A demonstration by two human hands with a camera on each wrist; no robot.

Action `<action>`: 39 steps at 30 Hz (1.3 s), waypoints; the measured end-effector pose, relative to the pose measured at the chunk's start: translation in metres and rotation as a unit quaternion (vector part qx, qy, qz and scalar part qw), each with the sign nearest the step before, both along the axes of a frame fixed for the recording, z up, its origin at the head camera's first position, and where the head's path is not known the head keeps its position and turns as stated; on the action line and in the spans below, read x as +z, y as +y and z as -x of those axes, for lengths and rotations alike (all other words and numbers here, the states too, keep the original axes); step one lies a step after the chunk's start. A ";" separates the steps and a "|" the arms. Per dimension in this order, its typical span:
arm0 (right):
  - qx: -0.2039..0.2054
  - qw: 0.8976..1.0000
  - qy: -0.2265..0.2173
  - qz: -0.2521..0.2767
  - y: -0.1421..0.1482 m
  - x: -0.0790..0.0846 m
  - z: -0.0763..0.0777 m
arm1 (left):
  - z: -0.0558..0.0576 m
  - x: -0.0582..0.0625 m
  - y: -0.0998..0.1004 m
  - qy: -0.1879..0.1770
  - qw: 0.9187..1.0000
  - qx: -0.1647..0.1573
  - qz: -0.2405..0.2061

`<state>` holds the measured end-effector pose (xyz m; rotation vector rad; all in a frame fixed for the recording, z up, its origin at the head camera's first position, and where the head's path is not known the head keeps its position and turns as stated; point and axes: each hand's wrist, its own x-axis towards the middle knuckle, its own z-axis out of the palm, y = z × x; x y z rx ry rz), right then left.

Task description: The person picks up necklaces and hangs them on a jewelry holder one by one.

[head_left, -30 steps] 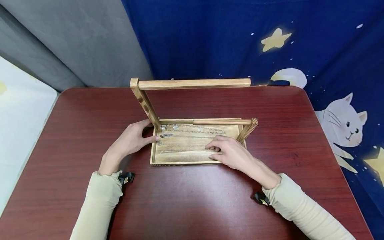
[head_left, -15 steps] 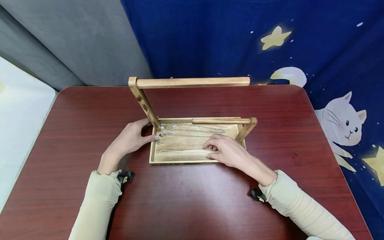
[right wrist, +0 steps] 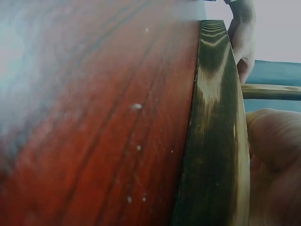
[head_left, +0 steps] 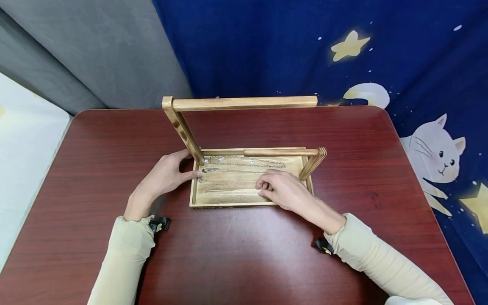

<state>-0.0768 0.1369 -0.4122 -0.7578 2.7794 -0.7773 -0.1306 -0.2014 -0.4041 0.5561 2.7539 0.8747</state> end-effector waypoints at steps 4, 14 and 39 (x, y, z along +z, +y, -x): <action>-0.003 1.000 0.004 -0.008 -0.002 -0.001 0.002 | 0.000 -0.001 0.000 0.003 1.000 0.000 -0.002; -0.003 1.000 0.005 -0.027 -0.006 0.000 0.002 | 0.000 0.000 0.000 0.001 1.000 0.006 -0.003; -0.004 0.999 -0.015 -0.035 -0.010 0.003 -0.001 | 0.001 0.002 0.001 -0.022 1.000 0.007 -0.002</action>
